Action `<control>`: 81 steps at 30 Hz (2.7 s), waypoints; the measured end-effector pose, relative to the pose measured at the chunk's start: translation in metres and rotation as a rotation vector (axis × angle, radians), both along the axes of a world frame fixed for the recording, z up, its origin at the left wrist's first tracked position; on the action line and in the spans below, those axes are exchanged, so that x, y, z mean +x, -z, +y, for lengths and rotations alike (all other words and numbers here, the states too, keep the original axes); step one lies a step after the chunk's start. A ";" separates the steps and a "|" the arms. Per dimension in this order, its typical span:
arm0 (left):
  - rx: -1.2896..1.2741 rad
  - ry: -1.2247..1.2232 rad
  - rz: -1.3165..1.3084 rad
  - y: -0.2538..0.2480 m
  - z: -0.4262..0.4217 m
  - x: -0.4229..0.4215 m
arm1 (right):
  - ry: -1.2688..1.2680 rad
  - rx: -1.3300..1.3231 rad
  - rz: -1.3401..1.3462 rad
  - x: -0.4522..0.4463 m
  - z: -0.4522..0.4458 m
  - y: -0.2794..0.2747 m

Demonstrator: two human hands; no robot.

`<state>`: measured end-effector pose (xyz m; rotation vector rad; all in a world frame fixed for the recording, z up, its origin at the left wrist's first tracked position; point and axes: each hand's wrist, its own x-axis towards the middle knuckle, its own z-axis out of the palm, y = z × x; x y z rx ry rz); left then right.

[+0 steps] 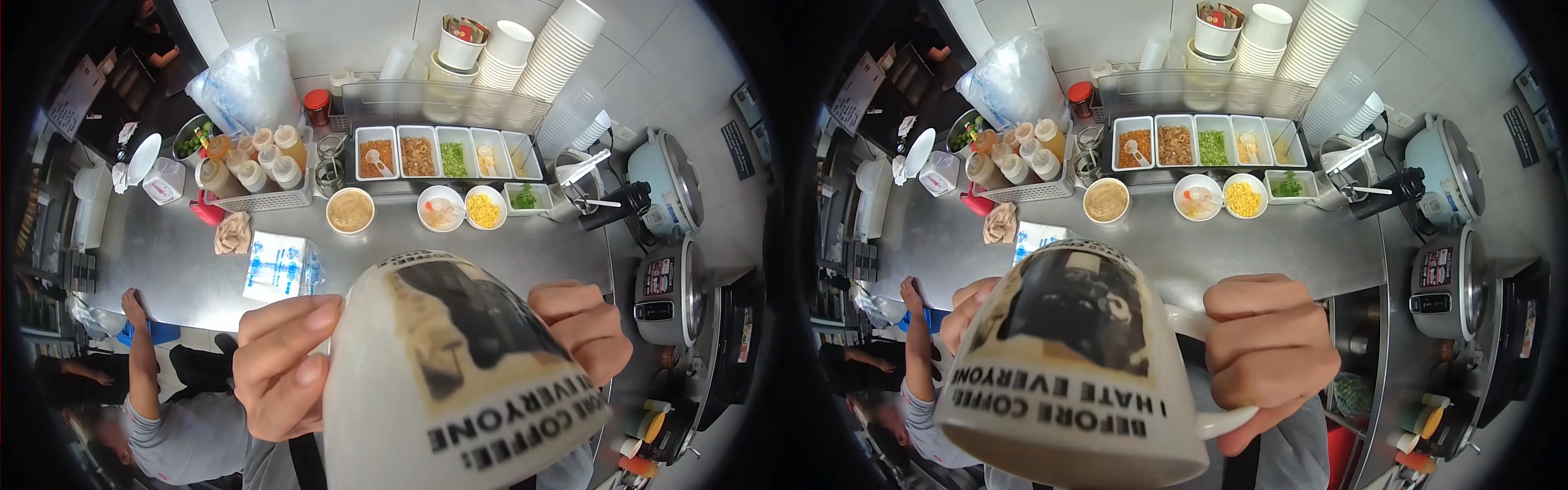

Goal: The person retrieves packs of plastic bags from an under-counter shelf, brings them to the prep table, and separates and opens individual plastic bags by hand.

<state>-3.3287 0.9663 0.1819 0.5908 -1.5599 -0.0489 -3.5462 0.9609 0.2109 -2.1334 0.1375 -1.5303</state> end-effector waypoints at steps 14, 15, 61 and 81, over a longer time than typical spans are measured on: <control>-0.069 0.018 0.066 0.001 0.008 0.001 | 0.161 -0.137 -0.053 0.011 0.013 -0.014; -0.058 0.017 0.063 0.001 0.009 0.000 | 0.158 -0.133 -0.042 0.011 0.013 -0.014; 0.687 -0.223 -0.671 0.260 -0.112 0.015 | 0.487 0.976 -0.002 0.017 -0.080 0.342; 1.259 -0.626 -0.792 0.260 -0.064 0.079 | 0.564 1.093 0.075 -0.017 -0.056 0.288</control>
